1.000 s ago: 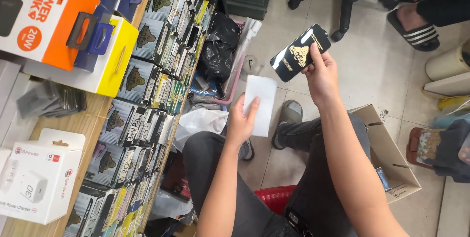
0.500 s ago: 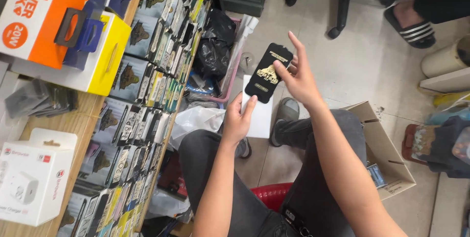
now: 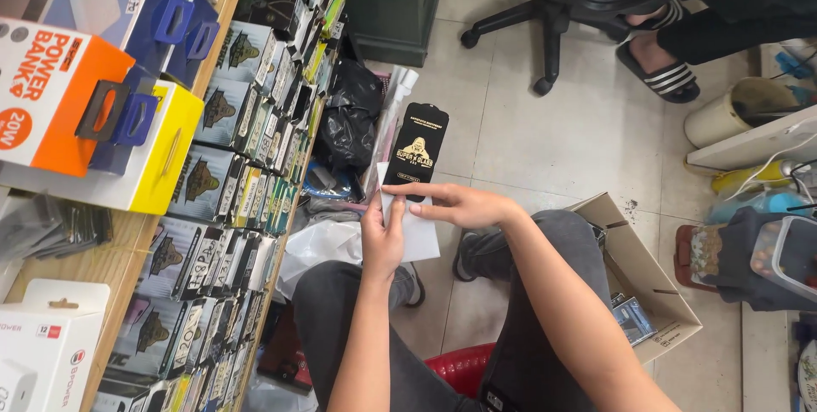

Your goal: The person is manually packaging mobile phone screen protectors by inserting them into white protective sleeves.

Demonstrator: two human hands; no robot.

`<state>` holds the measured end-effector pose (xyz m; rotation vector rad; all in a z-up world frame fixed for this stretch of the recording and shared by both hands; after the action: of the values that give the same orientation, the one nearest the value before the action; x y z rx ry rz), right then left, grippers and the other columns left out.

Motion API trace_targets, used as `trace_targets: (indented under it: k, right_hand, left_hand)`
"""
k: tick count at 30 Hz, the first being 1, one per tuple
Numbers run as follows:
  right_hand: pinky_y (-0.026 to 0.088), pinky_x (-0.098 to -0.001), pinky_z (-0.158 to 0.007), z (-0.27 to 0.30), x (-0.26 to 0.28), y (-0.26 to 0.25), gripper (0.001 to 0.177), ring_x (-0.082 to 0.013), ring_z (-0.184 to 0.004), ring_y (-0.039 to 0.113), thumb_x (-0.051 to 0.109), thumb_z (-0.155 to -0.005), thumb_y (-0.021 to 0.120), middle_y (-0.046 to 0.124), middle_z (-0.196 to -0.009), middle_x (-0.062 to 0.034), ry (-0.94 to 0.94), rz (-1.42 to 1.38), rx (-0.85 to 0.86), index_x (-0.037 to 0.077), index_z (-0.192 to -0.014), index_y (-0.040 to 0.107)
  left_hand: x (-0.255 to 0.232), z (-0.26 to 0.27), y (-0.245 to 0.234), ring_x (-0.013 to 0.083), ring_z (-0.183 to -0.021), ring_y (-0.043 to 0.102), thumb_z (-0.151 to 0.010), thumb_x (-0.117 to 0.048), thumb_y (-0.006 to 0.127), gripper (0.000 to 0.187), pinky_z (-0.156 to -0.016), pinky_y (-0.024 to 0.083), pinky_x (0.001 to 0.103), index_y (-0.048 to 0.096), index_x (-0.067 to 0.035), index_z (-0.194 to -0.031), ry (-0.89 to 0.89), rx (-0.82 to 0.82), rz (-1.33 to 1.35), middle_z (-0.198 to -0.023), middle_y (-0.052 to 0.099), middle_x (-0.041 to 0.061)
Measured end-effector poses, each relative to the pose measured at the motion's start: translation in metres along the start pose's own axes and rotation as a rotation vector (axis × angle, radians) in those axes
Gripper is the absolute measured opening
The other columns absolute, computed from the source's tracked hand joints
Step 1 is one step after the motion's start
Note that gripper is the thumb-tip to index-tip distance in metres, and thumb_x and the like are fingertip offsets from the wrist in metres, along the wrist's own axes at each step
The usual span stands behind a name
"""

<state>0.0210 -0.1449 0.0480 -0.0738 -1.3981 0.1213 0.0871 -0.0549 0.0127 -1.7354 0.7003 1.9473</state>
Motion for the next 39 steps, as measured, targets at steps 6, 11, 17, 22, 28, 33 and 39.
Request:
trace_targets:
  k: [6,11,17,22,28,33,39]
  right_hand:
    - [0.056,-0.0334,-0.092,0.004,-0.004,-0.041,0.042,-0.0195,-0.116,0.063,0.027,-0.104,0.05,0.059,-0.147,-0.0073,-0.06,-0.092,-0.295,0.018,-0.144,0.056]
    - [0.054,-0.0372,-0.1,0.014,-0.026,-0.077,0.049,-0.0222,-0.13,0.057,0.03,-0.106,0.049,0.05,-0.153,-0.005,-0.066,-0.153,-0.606,0.029,-0.154,0.043]
    - [0.049,-0.0424,-0.103,0.005,-0.031,-0.067,0.054,-0.0266,-0.14,0.046,0.027,-0.105,0.052,0.041,-0.159,-0.0095,-0.097,-0.012,-0.541,0.03,-0.157,0.036]
    - [0.043,-0.0579,-0.109,0.001,0.008,-0.016,0.049,-0.0448,-0.14,0.043,0.022,-0.102,0.055,0.045,-0.154,-0.0241,-0.172,0.016,-0.165,0.011,-0.15,0.047]
    - [0.057,-0.0521,-0.095,-0.002,0.003,-0.006,0.04,-0.0352,-0.119,0.064,0.021,-0.102,0.054,0.064,-0.136,-0.0225,-0.068,-0.067,-0.027,0.013,-0.14,0.06]
    - [0.059,-0.0317,-0.086,0.007,-0.013,-0.057,0.05,-0.0124,-0.096,0.065,0.03,-0.102,0.055,0.058,-0.145,-0.0042,-0.049,-0.165,-0.437,0.026,-0.151,0.047]
    - [0.059,-0.0317,-0.084,0.007,-0.028,-0.067,0.065,-0.0136,-0.09,0.062,0.029,-0.104,0.055,0.056,-0.133,-0.01,-0.043,-0.101,-0.539,0.04,-0.161,0.024]
  left_hand:
    - [0.01,0.0,0.007,0.0084,-0.078,0.066,-0.103,-0.024,0.057,0.021,-0.077,0.058,0.03,0.069,-0.009,-0.111,-0.028,0.032,-0.069,-0.091,0.077,0.006]
    - [0.028,0.001,0.015,0.0121,-0.079,0.068,-0.102,-0.028,0.059,0.024,-0.077,0.058,0.032,0.071,-0.009,-0.11,-0.067,0.097,-0.13,-0.09,0.077,0.007]
    - [0.024,-0.001,0.014,0.0158,-0.08,0.069,-0.103,-0.028,0.057,0.024,-0.077,0.058,0.034,0.07,-0.009,-0.111,-0.072,0.086,-0.172,-0.09,0.077,0.01]
    - [0.016,-0.001,0.004,0.0103,-0.079,0.065,-0.103,-0.022,0.057,0.02,-0.077,0.057,0.03,0.069,-0.008,-0.11,-0.052,-0.011,-0.105,-0.088,0.075,0.006]
    - [0.003,0.001,0.003,0.0077,-0.077,0.065,-0.103,-0.018,0.056,0.017,-0.077,0.058,0.03,0.068,-0.009,-0.111,-0.042,-0.038,-0.098,-0.086,0.076,0.004]
    - [0.017,-0.002,0.0,0.0132,-0.084,0.069,-0.104,-0.029,0.056,0.023,-0.08,0.058,0.032,0.068,-0.011,-0.114,-0.076,-0.001,-0.152,-0.096,0.077,0.009]
    - [0.012,0.001,0.004,0.0161,-0.087,0.069,-0.103,-0.029,0.056,0.026,-0.082,0.058,0.035,0.067,-0.009,-0.116,-0.084,0.008,-0.153,-0.099,0.076,0.012]
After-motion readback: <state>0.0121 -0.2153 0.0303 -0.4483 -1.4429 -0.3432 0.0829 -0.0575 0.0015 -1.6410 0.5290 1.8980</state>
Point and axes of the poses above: each hand's wrist, its own z-axis away from the middle knuckle, its own y-axis out of the palm, x = y × z, the point moved 10 cm from there along -z, towards the middle knuckle
